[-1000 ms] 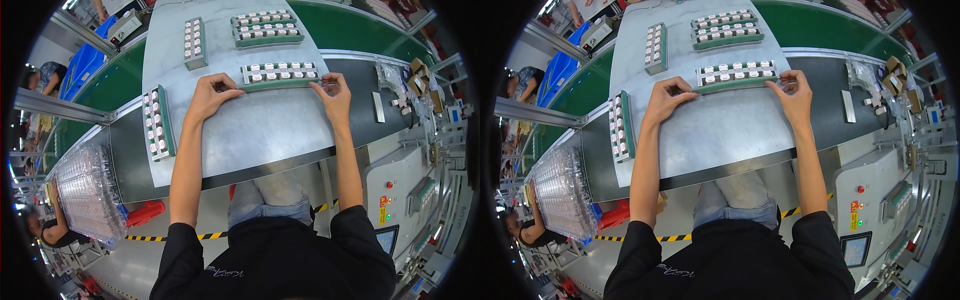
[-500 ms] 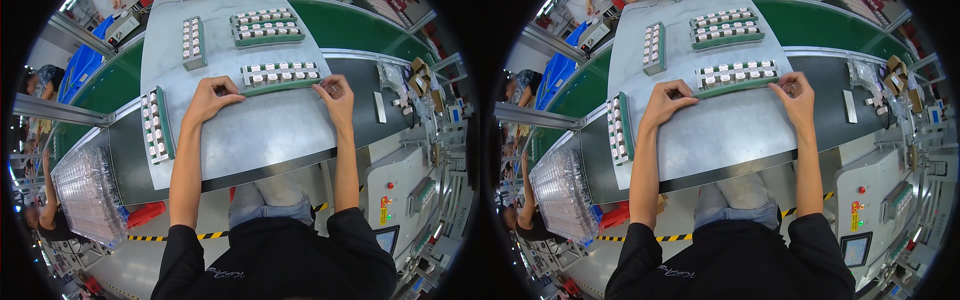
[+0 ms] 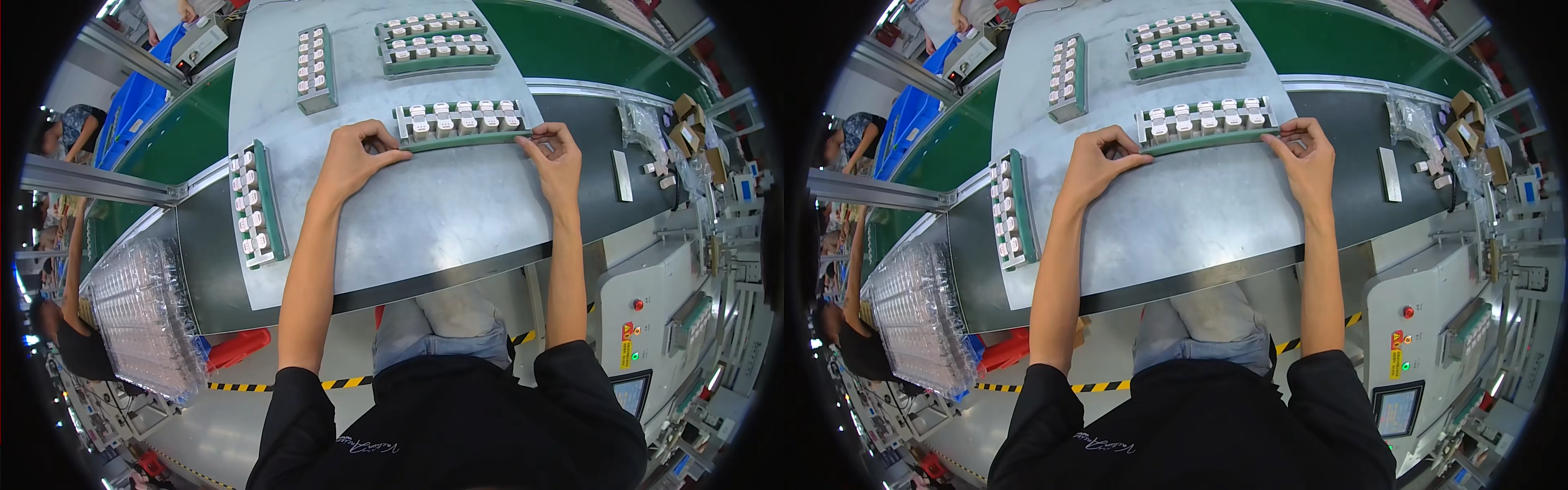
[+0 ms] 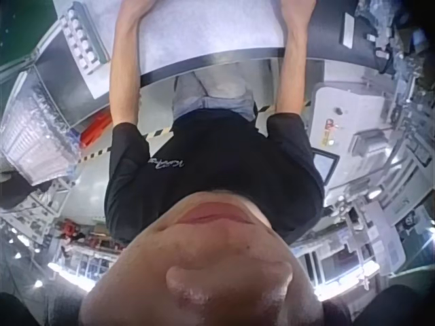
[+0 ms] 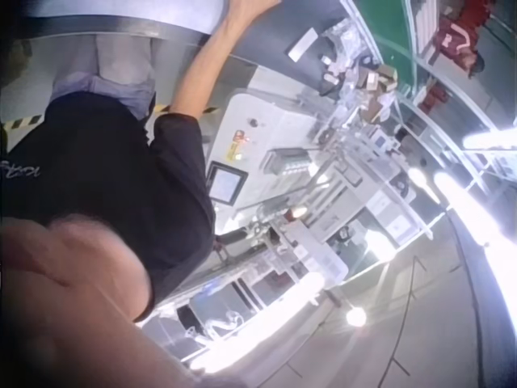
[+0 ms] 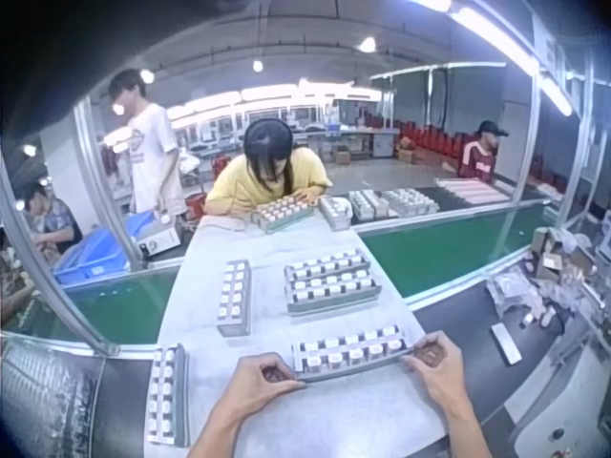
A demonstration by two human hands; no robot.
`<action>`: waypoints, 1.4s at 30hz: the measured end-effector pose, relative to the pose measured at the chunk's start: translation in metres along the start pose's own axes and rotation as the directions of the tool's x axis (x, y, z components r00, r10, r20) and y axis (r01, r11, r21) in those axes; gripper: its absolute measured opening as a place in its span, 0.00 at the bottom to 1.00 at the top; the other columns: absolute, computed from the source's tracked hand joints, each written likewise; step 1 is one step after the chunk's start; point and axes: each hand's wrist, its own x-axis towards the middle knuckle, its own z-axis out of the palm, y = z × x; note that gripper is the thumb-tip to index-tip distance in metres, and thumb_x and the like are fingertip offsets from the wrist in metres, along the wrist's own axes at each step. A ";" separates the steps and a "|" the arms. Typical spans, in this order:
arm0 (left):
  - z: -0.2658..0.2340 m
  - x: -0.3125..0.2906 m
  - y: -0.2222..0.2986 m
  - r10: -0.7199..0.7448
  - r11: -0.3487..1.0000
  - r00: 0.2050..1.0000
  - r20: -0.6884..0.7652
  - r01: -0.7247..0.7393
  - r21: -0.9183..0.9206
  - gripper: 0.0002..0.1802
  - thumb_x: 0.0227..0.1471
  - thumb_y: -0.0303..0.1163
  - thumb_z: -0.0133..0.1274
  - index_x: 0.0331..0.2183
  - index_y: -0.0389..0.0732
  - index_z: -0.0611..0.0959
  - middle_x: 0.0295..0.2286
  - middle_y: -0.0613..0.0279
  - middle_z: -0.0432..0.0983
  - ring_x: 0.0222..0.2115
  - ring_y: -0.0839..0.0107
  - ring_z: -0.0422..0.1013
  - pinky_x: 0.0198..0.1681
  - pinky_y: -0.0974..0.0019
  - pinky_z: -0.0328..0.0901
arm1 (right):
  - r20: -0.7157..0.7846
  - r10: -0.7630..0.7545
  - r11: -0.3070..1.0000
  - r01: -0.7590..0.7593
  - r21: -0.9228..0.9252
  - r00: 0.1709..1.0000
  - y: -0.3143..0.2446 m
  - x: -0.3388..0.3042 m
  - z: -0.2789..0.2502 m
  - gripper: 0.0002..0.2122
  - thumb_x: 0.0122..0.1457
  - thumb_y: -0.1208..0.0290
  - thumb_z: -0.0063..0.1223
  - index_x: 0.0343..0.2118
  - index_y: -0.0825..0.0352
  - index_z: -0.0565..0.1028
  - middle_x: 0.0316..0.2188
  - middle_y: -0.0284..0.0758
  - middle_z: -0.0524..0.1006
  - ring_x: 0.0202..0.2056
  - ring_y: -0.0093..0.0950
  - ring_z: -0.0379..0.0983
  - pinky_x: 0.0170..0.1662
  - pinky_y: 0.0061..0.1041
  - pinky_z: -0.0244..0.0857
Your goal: Assembling electronic components by organizing and placing them into specialized trays on a production line conveyor belt.
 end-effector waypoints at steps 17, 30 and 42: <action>0.005 0.003 0.003 0.024 0.999 0.994 -0.102 -0.027 -0.021 0.17 0.43 0.29 0.75 0.30 0.36 0.81 0.25 0.63 0.81 0.25 0.78 0.72 0.31 0.71 0.68 | 0.089 -0.159 0.871 0.182 -0.456 0.983 -0.022 0.000 0.012 0.45 0.40 0.64 0.82 0.61 0.72 0.66 0.54 0.43 0.72 0.50 0.34 0.71 0.51 0.31 0.69; 0.001 0.000 0.000 0.080 0.996 0.968 -0.240 -0.088 -0.022 0.30 0.45 0.31 0.73 0.49 0.40 0.77 0.34 0.62 0.84 0.34 0.73 0.76 0.35 0.69 0.67 | 0.090 -0.187 0.703 0.197 -0.684 0.978 -0.012 0.029 0.048 0.48 0.50 0.54 0.76 0.66 0.78 0.59 0.45 0.48 0.73 0.44 0.37 0.72 0.47 0.36 0.68; 0.011 0.002 -0.002 0.256 0.947 0.896 -0.362 -0.157 0.281 0.24 0.42 0.34 0.75 0.40 0.41 0.80 0.27 0.65 0.79 0.32 0.71 0.74 0.36 0.68 0.67 | 0.040 -0.198 0.809 0.186 -0.558 0.979 0.002 0.049 0.038 0.32 0.54 0.62 0.72 0.58 0.72 0.71 0.42 0.38 0.80 0.38 0.28 0.71 0.44 0.31 0.69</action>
